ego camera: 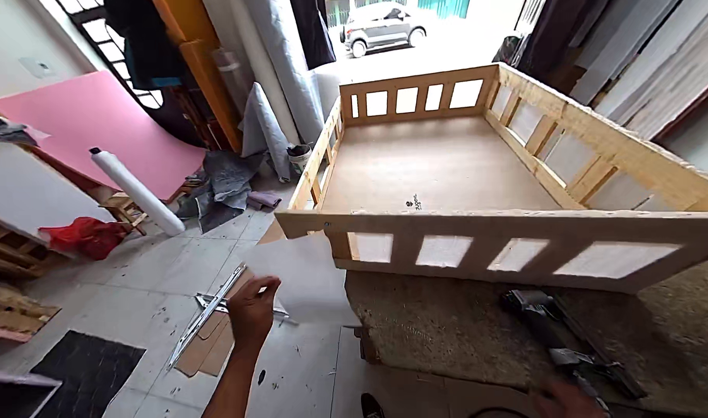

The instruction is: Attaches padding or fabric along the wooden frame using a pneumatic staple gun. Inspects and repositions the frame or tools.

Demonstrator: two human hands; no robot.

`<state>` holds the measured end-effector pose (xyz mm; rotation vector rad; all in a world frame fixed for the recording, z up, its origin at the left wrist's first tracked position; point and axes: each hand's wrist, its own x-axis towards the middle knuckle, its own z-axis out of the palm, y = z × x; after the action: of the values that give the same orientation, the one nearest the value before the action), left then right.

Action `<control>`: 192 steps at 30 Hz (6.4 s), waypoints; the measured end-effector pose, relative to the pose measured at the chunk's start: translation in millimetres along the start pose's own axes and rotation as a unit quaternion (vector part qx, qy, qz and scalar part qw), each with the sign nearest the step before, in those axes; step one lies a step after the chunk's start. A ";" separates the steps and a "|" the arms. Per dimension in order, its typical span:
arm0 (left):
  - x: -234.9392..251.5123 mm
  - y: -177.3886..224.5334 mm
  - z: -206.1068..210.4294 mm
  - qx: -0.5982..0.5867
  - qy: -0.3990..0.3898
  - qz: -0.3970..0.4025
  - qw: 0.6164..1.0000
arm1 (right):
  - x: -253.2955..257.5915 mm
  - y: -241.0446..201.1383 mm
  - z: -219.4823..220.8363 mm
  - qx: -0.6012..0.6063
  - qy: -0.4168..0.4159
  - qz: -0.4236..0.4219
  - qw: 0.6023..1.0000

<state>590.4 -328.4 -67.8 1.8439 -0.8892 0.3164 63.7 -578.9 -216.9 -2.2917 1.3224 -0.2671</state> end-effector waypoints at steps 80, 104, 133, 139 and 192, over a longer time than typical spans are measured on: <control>129.5 -140.4 111.4 -0.287 -0.359 0.071 0.885 | 161.6 -482.3 -78.8 0.308 0.012 0.033 0.951; 136.6 -149.3 115.0 -0.324 -0.377 0.108 0.861 | 170.2 -574.6 -49.2 0.264 -0.072 0.006 0.962; 12.3 -169.4 178.6 0.056 -0.250 -0.155 0.954 | 134.2 -305.5 5.7 -0.060 -0.153 -0.248 0.955; 12.2 -160.6 205.8 0.096 -0.207 -0.122 0.966 | 172.2 -285.6 90.7 -0.158 -0.329 -0.240 0.899; 44.1 -186.4 188.8 0.210 -0.388 -0.228 0.868 | 197.6 -352.6 140.2 -0.224 -0.385 -0.218 0.868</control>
<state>718.3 -474.5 -253.8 2.5783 -0.8987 -0.6309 489.1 -557.0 -177.6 -2.6012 0.4703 0.8270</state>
